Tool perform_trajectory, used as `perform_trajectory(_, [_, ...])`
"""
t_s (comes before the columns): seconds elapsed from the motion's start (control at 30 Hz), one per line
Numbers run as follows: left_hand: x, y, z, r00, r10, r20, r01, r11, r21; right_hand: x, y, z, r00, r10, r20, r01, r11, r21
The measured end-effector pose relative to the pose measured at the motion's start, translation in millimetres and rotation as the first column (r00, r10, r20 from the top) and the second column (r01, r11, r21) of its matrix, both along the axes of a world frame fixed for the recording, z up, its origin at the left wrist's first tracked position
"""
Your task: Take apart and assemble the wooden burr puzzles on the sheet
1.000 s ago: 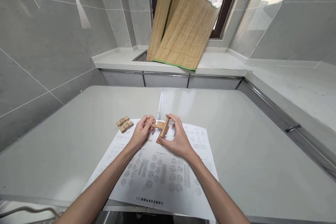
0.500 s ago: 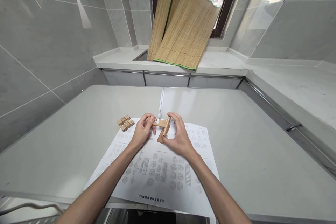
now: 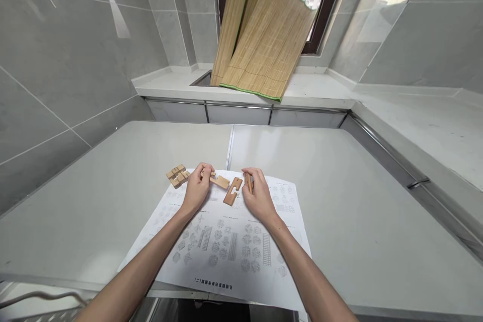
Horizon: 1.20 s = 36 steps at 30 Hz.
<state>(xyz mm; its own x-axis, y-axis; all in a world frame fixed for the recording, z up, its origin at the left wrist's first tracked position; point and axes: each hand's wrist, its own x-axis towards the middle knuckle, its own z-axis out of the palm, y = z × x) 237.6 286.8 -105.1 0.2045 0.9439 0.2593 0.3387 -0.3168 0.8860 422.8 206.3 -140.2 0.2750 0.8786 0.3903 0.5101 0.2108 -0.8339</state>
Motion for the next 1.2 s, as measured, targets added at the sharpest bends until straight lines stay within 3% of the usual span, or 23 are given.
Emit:
perform_trajectory(0.17, [-3.0, -1.0, 5.7, 0.978, -0.034, -0.206, 0.044, 0.998, 0.044, -2.1, -0.3, -1.0, 0.999, -0.029, 0.039, 0.03, 0.999, -0.022])
perform_trajectory(0.37, [-0.9, 0.9, -2.3, 0.909, 0.031, -0.415, 0.003, 0.997, 0.08, -4.3, -0.8, -1.8, 0.999, -0.005, 0.053, 0.008, 0.999, -0.053])
perform_trajectory(0.5, [0.1, -1.1, -8.0, 0.852, 0.037, -0.522, 0.061, 0.984, 0.169, -6.5, 0.2, -2.6, 0.998, -0.002, 0.064, 0.006, 0.998, -0.056])
perform_trajectory(0.73, [0.0, -4.1, -13.2, 0.87, -0.029, -0.493, 0.213, 0.922, 0.322, -10.3, -1.6, -1.3, 0.998, 0.015, 0.068, -0.01, 0.998, -0.067])
perform_trajectory(0.87, [0.5, -9.2, -10.2, 0.872, -0.201, -0.447, 0.346, 0.898, 0.27, -10.6, -1.7, -2.8, 0.999, 0.04, -0.013, -0.04, 0.998, -0.054])
perform_trajectory(1.03, [4.6, -19.4, -9.7, 0.812, -0.372, -0.45, 0.513, 0.822, 0.247, -9.2, -0.8, -2.3, 0.98, 0.054, -0.189, -0.055, 0.998, -0.005])
perform_trajectory(1.2, [11.0, -28.7, -13.2, 0.82, -0.334, -0.465, 0.479, 0.844, 0.239, -8.0, 0.3, -2.6, 0.944, 0.051, -0.327, -0.058, 0.998, -0.011])
